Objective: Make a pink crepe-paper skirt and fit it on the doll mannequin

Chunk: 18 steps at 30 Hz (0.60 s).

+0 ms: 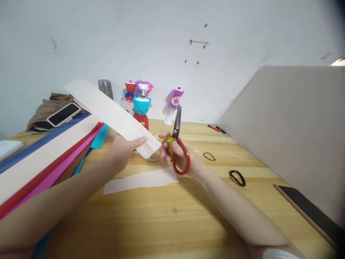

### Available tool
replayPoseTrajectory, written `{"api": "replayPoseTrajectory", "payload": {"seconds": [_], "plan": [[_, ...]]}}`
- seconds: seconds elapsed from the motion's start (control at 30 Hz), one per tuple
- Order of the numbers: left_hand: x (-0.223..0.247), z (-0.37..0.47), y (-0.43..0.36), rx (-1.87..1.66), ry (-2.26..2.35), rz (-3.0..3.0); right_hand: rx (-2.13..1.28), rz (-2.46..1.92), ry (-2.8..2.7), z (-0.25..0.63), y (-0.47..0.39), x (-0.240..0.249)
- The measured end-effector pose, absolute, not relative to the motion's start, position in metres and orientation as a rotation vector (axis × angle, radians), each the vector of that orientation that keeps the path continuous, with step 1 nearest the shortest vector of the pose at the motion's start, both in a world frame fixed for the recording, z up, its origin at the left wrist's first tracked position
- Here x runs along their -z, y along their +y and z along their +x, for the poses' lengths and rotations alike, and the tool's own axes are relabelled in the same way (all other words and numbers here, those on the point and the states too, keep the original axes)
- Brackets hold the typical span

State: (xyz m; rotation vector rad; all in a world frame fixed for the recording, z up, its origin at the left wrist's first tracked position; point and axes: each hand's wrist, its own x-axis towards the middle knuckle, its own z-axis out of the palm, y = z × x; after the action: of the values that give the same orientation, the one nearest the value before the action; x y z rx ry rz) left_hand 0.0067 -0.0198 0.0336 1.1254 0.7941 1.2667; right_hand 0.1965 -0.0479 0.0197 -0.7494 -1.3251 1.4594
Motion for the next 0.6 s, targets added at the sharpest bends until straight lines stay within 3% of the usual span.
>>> {"api": "replayPoseTrajectory", "payload": {"seconds": [0.2, 0.6], "plan": [[-0.058, -0.01, -0.01, -1.237, 0.715, 1.067, -1.726, -0.375, -1.505, 0.197, -0.056, -0.027], [-0.071, -0.022, -0.005, -1.184, 0.654, 1.03, -1.94, -0.51, -1.483, 0.19, -0.073, -0.022]]}}
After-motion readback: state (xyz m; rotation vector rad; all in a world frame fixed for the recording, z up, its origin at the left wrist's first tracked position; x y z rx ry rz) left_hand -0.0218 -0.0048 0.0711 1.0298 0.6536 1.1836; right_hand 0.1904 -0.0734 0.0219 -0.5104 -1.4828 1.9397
